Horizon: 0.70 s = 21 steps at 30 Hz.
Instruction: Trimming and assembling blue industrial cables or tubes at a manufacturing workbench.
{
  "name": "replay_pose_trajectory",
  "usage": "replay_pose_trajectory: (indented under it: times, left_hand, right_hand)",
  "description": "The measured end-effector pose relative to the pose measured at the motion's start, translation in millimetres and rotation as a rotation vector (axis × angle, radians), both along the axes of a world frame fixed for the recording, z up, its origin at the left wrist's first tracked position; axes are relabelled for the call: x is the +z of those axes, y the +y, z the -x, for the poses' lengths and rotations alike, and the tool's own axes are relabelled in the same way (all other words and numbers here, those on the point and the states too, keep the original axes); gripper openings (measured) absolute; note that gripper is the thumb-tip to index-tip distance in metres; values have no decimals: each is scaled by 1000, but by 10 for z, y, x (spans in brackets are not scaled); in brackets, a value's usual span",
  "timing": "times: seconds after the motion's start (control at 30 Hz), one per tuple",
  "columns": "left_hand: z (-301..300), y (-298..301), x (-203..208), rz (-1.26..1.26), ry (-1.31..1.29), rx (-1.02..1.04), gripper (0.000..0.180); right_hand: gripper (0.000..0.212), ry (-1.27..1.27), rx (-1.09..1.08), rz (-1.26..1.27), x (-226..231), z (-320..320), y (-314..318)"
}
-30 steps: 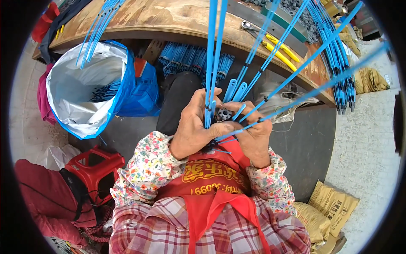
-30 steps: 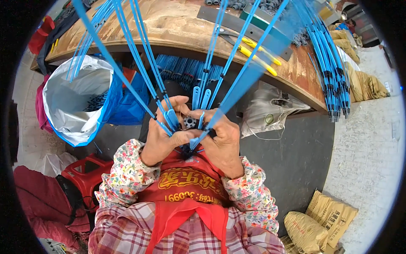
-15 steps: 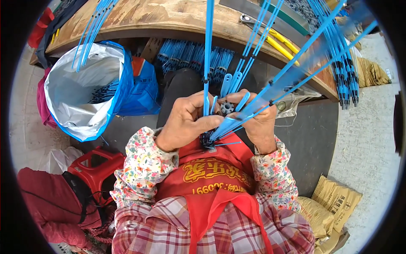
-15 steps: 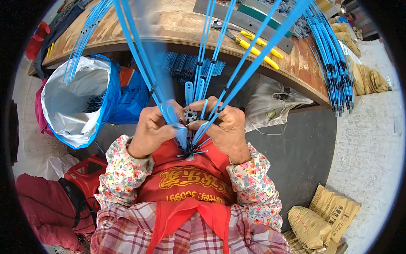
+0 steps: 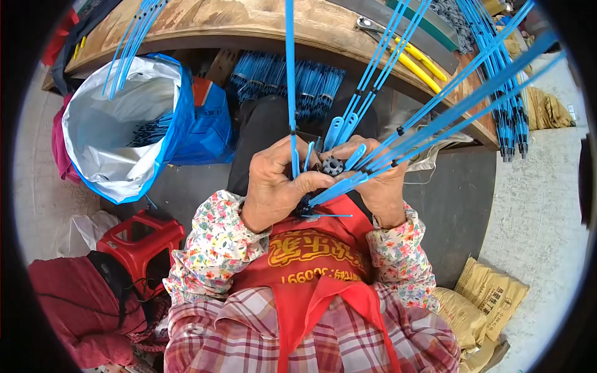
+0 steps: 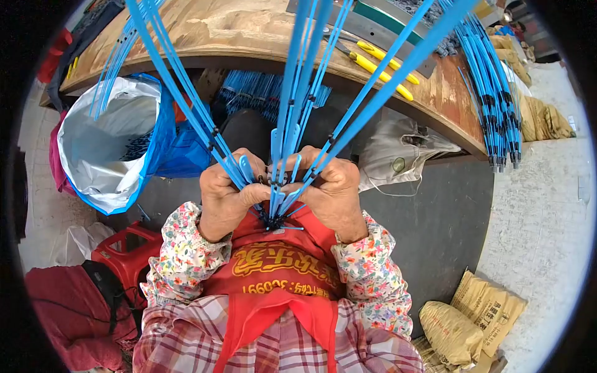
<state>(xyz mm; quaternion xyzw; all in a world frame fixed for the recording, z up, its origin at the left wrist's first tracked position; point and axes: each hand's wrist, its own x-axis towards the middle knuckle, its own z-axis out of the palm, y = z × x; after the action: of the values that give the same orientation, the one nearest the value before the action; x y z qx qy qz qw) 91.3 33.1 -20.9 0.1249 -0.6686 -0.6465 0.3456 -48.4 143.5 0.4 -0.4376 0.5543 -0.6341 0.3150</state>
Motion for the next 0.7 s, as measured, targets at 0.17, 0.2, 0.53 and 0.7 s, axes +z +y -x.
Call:
replay_pose_trajectory:
  times: [0.17,0.2,0.53,0.7]
  left_hand:
    - [3,-17,-52,77,62,-26,26]
    - [-9,-11,-51,73,61,-20,26]
    - [-77,97,61,101,-71,54,24]
    - [-182,-23,189,-204,-63,-260,22]
  right_hand:
    - [26,-73,21,-6,-63,22,14]
    - [26,-50,23,-24,-71,36,31]
    - [29,-6,-54,-6,-68,-106,11]
    - [28,-24,8,38,-12,16,-50]
